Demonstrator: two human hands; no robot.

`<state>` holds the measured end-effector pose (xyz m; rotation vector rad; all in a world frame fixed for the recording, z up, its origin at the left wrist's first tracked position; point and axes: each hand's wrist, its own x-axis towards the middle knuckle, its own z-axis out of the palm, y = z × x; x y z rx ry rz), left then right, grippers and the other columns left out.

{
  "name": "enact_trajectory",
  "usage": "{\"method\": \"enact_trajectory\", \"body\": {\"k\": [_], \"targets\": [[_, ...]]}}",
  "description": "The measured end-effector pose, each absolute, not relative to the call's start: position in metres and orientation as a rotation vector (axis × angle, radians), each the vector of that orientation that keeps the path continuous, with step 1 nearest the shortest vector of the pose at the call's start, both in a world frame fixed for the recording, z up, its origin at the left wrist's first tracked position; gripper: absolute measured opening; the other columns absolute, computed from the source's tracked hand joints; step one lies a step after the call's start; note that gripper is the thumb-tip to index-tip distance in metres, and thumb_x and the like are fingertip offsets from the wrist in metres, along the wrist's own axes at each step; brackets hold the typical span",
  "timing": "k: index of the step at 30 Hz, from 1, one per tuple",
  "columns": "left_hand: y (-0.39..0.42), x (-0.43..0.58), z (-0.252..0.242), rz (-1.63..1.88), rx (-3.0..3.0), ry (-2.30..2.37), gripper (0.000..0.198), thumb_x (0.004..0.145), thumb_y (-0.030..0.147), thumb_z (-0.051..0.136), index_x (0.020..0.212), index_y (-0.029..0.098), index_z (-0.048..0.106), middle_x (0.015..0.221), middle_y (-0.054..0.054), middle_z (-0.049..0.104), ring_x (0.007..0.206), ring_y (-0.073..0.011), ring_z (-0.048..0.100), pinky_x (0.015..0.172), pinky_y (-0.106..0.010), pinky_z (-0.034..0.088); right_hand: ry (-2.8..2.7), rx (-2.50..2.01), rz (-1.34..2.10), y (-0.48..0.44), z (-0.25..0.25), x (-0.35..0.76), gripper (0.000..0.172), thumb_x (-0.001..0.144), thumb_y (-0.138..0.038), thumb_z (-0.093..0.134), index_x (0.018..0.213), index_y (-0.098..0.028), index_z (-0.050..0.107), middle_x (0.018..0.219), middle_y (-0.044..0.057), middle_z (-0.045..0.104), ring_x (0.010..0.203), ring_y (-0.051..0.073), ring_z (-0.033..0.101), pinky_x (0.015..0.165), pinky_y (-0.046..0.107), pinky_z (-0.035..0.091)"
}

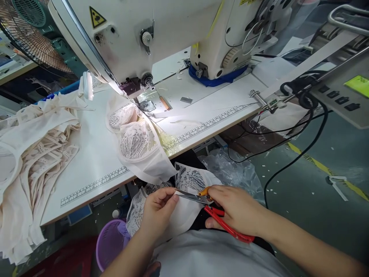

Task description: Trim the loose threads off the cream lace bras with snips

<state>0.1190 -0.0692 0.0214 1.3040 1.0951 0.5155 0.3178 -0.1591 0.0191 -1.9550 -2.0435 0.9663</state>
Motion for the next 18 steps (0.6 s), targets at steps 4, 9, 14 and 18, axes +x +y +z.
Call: {"method": "enact_trajectory", "body": {"k": [4, 9, 14, 18], "targets": [[-0.0693, 0.1189, 0.0228, 0.501, 1.254, 1.116, 0.016, 0.067, 0.031, 0.069, 0.074, 0.017, 0.073, 0.070, -0.003, 0.069, 0.066, -0.0158, 0.059, 0.059, -0.024, 0.047, -2.027, -1.966, 0.980, -0.1601, 0.0175, 0.3162, 0.044, 0.070, -0.062, 0.064, 0.075, -0.020, 0.054, 0.076, 0.006, 0.064, 0.069, 0.027, 0.063, 0.056, 0.033, 0.044], [-0.0704, 0.1188, 0.0238, 0.486, 1.183, 1.142, 0.016, 0.066, 0.030, 0.071, 0.074, 0.017, 0.074, 0.069, -0.003, 0.069, 0.064, -0.0134, 0.057, 0.059, -0.022, 0.045, -2.014, -2.007, 0.987, -0.1630, 0.0181, 0.3157, 0.042, 0.071, -0.060, 0.063, 0.074, -0.019, 0.054, 0.076, 0.006, 0.064, 0.068, 0.026, 0.063, 0.055, 0.032, 0.043], [-0.0710, 0.1193, 0.0239, 0.504, 1.150, 1.149, 0.014, 0.066, 0.029, 0.072, 0.074, 0.017, 0.074, 0.068, -0.002, 0.068, 0.065, -0.0123, 0.056, 0.061, -0.020, 0.044, -2.020, -2.043, 0.993, -0.1645, 0.0205, 0.3146, 0.043, 0.072, -0.061, 0.063, 0.074, -0.018, 0.056, 0.076, 0.006, 0.065, 0.067, 0.027, 0.063, 0.055, 0.033, 0.043], [-0.0709, 0.1188, 0.0226, 0.491, 1.144, 1.143, 0.014, 0.067, 0.029, 0.071, 0.073, 0.017, 0.074, 0.068, -0.002, 0.068, 0.064, -0.0118, 0.056, 0.060, -0.020, 0.044, -2.009, -2.051, 0.997, -0.1655, 0.0195, 0.3142, 0.041, 0.074, -0.058, 0.062, 0.073, -0.018, 0.056, 0.074, 0.006, 0.065, 0.066, 0.027, 0.063, 0.054, 0.032, 0.043]]}}
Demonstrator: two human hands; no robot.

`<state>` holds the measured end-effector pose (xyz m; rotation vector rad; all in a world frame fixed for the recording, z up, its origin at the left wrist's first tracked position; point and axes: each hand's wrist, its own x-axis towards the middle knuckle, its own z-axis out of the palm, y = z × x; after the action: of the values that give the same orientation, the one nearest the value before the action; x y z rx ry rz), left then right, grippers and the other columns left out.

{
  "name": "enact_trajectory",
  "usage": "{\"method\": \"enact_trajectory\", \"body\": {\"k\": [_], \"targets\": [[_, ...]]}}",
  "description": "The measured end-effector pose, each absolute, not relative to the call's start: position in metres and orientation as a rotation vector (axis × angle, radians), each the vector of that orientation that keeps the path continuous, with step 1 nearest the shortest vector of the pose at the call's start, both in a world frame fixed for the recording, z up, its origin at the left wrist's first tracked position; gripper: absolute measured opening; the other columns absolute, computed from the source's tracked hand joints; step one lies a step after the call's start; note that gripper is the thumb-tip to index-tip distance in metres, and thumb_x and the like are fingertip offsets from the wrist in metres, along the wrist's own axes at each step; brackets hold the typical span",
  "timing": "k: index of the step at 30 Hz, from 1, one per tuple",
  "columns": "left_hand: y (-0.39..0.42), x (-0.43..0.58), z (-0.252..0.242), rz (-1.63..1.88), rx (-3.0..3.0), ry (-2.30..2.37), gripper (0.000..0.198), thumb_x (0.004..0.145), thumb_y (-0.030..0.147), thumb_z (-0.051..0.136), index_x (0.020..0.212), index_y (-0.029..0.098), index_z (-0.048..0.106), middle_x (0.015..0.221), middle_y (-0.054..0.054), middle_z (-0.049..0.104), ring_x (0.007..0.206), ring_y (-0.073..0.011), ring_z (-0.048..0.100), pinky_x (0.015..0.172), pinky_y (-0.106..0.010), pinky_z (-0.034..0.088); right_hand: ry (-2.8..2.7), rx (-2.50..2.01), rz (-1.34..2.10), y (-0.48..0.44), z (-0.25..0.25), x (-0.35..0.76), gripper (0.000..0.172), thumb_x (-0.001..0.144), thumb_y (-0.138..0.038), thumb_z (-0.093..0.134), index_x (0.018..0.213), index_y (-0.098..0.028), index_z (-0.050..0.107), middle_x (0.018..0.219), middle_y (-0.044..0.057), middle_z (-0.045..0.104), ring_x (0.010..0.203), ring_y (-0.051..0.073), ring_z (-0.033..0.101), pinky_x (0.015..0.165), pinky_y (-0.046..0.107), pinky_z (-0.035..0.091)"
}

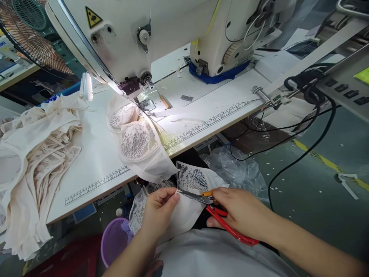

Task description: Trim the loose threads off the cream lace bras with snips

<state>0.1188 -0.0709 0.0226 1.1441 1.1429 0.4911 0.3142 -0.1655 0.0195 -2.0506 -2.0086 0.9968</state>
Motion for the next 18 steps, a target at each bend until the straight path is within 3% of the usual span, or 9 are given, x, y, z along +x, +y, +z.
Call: {"method": "enact_trajectory", "body": {"k": [6, 13, 18], "targets": [[-0.072, 0.117, 0.019, 0.476, 1.131, 1.121, 0.013, 0.069, 0.029, 0.071, 0.074, 0.017, 0.073, 0.067, -0.001, 0.066, 0.061, -0.0101, 0.054, 0.059, -0.019, 0.042, -2.011, -2.017, 0.958, -0.170, 0.015, 0.312, 0.036, 0.077, -0.053, 0.062, 0.066, -0.020, 0.053, 0.068, 0.006, 0.063, 0.062, 0.024, 0.062, 0.053, 0.030, 0.040], [-0.072, 0.118, 0.019, 0.471, 1.147, 1.117, 0.011, 0.068, 0.028, 0.071, 0.073, 0.018, 0.073, 0.066, 0.000, 0.065, 0.061, -0.0104, 0.053, 0.058, -0.019, 0.041, -1.808, -1.959, 1.097, -0.175, 0.004, 0.316, 0.038, 0.080, -0.041, 0.058, 0.058, -0.023, 0.033, 0.061, 0.001, 0.055, 0.054, 0.018, 0.053, 0.050, 0.026, 0.037], [-0.072, 0.118, 0.020, 0.477, 1.104, 1.087, 0.012, 0.069, 0.029, 0.071, 0.073, 0.017, 0.071, 0.066, 0.000, 0.064, 0.060, -0.0093, 0.053, 0.056, -0.018, 0.040, -1.549, -1.845, 0.944, -0.172, 0.005, 0.323, 0.030, 0.074, -0.045, 0.061, 0.068, -0.023, 0.041, 0.066, 0.001, 0.054, 0.057, 0.017, 0.050, 0.052, 0.028, 0.042]]}}
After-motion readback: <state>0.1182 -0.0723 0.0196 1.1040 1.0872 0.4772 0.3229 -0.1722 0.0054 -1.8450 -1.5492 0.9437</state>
